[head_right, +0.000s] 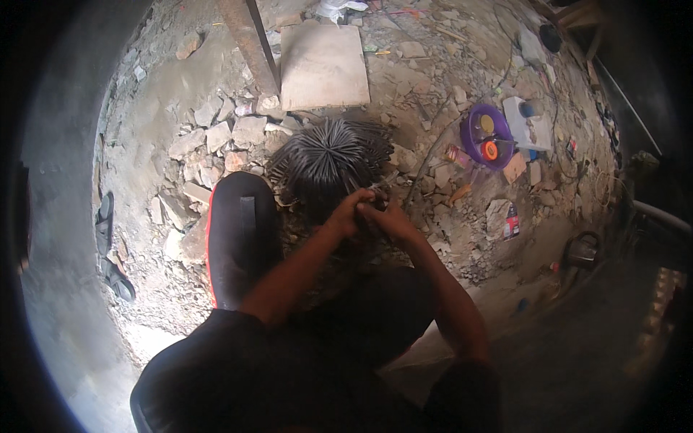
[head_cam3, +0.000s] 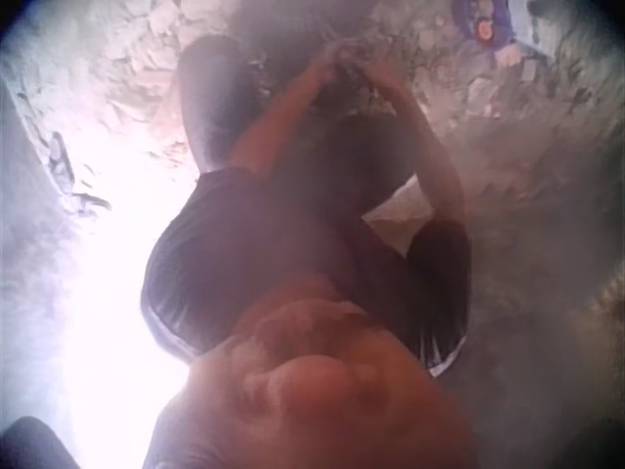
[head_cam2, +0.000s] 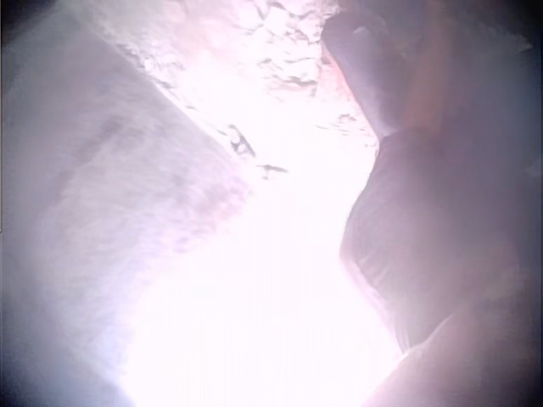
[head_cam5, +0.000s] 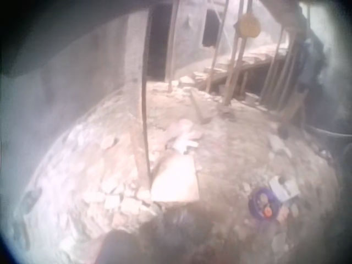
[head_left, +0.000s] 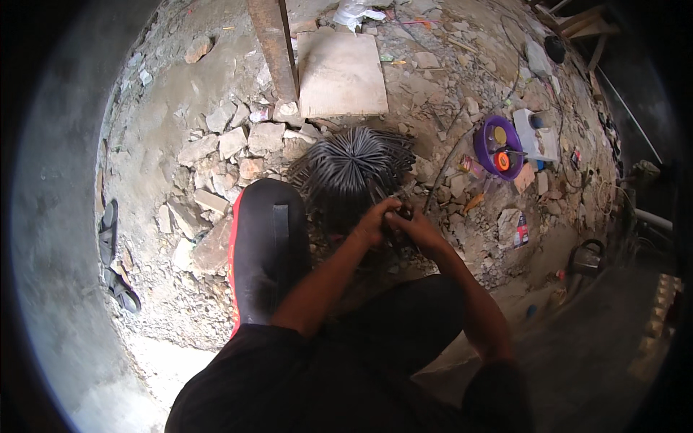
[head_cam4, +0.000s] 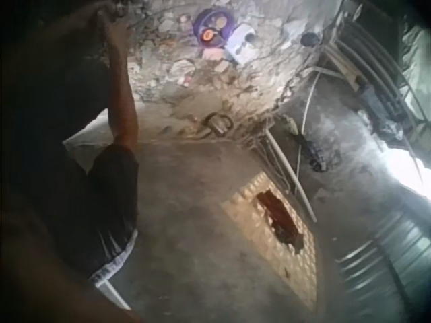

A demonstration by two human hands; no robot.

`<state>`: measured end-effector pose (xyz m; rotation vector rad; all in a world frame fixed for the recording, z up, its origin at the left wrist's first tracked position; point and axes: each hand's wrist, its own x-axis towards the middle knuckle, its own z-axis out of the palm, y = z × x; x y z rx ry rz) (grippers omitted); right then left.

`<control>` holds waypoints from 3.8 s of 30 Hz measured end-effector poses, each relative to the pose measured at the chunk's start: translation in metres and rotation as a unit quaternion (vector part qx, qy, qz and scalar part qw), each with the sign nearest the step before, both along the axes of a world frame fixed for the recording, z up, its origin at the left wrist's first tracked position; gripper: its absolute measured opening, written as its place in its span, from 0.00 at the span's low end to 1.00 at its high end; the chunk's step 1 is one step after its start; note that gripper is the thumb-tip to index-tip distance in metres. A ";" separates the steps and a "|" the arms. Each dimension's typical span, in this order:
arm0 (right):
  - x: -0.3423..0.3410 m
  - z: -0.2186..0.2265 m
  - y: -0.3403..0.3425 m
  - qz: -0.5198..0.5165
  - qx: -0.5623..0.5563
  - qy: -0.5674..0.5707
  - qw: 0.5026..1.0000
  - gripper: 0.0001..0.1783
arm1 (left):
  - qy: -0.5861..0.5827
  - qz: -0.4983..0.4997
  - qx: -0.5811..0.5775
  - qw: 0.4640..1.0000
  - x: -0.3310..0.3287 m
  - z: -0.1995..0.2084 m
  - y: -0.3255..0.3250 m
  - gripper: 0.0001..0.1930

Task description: The person sits on a debris-covered floor and uses pliers to cut a bundle of metal wire. They repeatedly pull individual strands from the bundle and cut them into shorter pieces, which fall onto the ground.

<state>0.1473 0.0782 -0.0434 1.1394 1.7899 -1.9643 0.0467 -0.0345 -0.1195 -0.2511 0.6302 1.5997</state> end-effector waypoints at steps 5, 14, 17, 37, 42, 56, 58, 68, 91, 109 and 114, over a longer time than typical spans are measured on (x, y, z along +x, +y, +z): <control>0.029 -0.014 0.013 0.061 -0.114 -0.053 0.990 0.28 | 0.056 -0.100 -0.120 0.986 0.013 0.015 -0.004 0.26; 0.030 -0.024 0.031 0.197 0.128 -0.075 0.969 0.32 | 0.766 -0.239 -0.181 0.569 -0.060 0.115 -0.050 0.45; 0.044 -0.060 0.011 0.196 0.235 -0.067 0.950 0.33 | 0.895 -0.204 -0.111 0.381 -0.091 0.123 -0.013 0.48; -0.005 0.018 0.066 0.281 0.377 -0.051 0.881 0.21 | 0.876 -0.331 -0.024 0.350 -0.173 0.109 0.072 0.44; -0.017 -0.008 0.054 0.205 0.626 0.005 0.752 0.21 | 0.857 -0.297 -0.150 0.393 -0.201 0.104 0.074 0.42; -0.019 -0.033 0.068 0.122 -0.033 0.068 0.990 0.30 | 0.768 -0.254 -0.090 0.581 -0.222 0.084 0.052 0.43; -0.022 -0.033 0.069 0.063 -0.228 0.049 0.970 0.29 | 0.773 -0.251 -0.083 0.577 -0.218 0.081 0.051 0.44; -0.017 0.013 0.026 0.260 0.587 0.059 0.764 0.28 | 0.776 -0.256 -0.138 0.560 -0.220 0.079 0.039 0.37; 0.006 -0.056 0.036 0.188 0.534 0.089 0.820 0.38 | 0.826 -0.135 -0.178 0.518 -0.173 0.055 0.019 0.33; -0.008 -0.031 0.040 0.242 0.313 0.010 0.918 0.19 | 0.796 -0.108 -0.141 0.579 -0.185 0.050 0.015 0.35; 0.013 -0.076 -0.034 0.114 0.444 -0.023 0.888 0.20 | 0.821 -0.124 -0.136 0.540 -0.175 0.045 0.014 0.33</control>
